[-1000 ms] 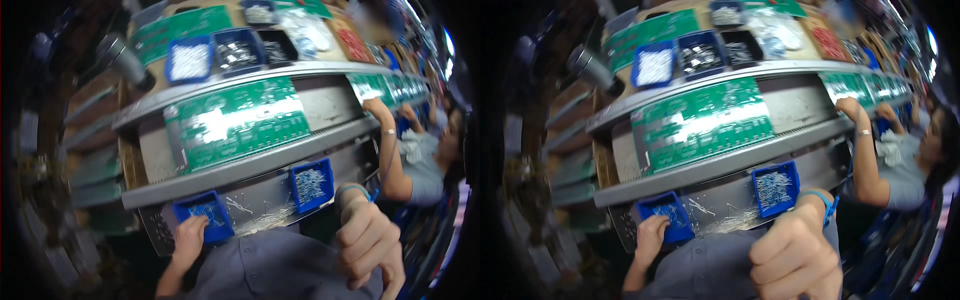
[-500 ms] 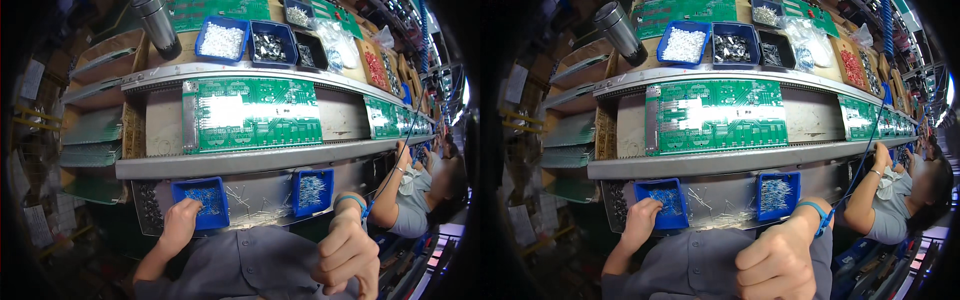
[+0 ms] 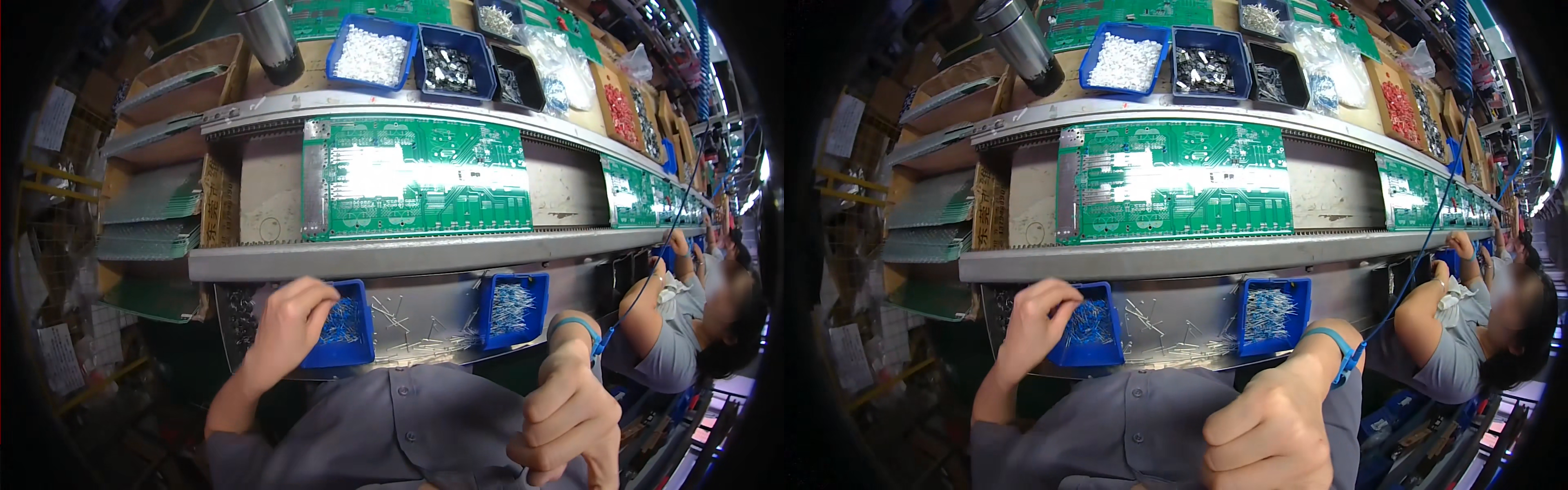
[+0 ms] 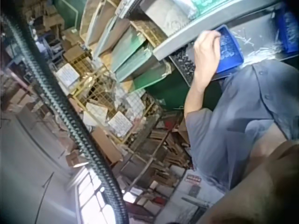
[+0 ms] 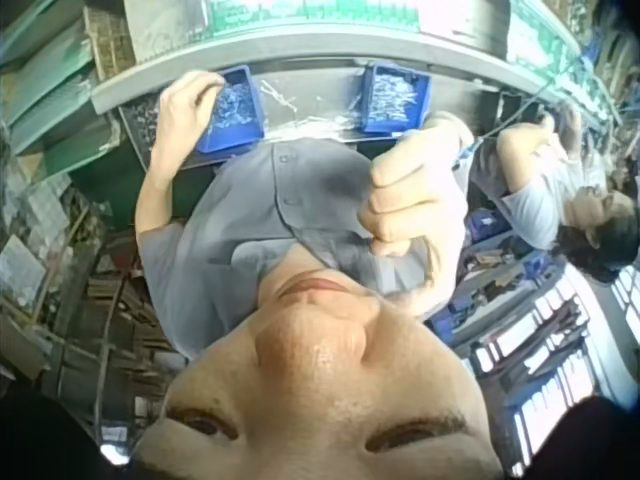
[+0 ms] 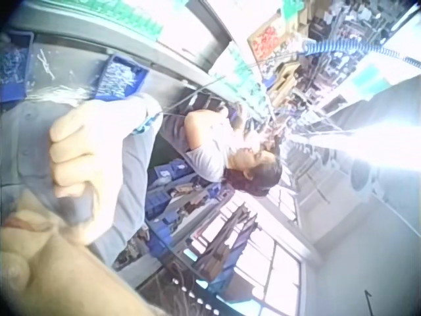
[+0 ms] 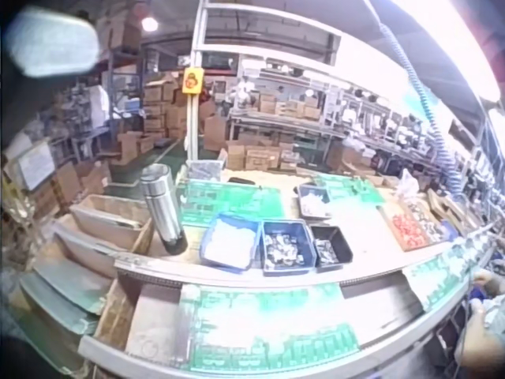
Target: The person takes electronic components from bins and inserts them into circuit boards along a conveyor assembly line.
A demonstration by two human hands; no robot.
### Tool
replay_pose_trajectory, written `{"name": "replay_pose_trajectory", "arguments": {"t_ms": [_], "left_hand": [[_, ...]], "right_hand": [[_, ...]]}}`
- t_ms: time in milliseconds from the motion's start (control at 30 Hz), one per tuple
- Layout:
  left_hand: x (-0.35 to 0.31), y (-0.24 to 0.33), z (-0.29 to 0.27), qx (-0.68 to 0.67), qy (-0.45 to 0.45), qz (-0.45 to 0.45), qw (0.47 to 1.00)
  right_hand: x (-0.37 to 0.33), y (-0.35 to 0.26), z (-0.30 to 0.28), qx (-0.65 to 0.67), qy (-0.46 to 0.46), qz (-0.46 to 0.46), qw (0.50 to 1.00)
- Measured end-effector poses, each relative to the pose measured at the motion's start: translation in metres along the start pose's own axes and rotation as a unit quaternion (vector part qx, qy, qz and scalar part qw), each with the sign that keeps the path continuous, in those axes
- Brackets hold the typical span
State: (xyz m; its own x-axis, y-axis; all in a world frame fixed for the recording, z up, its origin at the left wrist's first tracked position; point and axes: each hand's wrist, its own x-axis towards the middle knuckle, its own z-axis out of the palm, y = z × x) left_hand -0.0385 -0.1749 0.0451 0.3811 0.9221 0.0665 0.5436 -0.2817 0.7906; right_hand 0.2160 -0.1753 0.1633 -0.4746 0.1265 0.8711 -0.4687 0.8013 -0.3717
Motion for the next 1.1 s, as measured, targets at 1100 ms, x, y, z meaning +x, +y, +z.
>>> {"name": "replay_pose_trajectory", "arguments": {"t_ms": [1100], "left_hand": [[0.072, -0.051, 0.016, -0.172, 0.049, -0.055, 0.982]], "right_hand": [[-0.138, 0.112, -0.044, -0.21, 0.051, 0.589, 0.779]]}}
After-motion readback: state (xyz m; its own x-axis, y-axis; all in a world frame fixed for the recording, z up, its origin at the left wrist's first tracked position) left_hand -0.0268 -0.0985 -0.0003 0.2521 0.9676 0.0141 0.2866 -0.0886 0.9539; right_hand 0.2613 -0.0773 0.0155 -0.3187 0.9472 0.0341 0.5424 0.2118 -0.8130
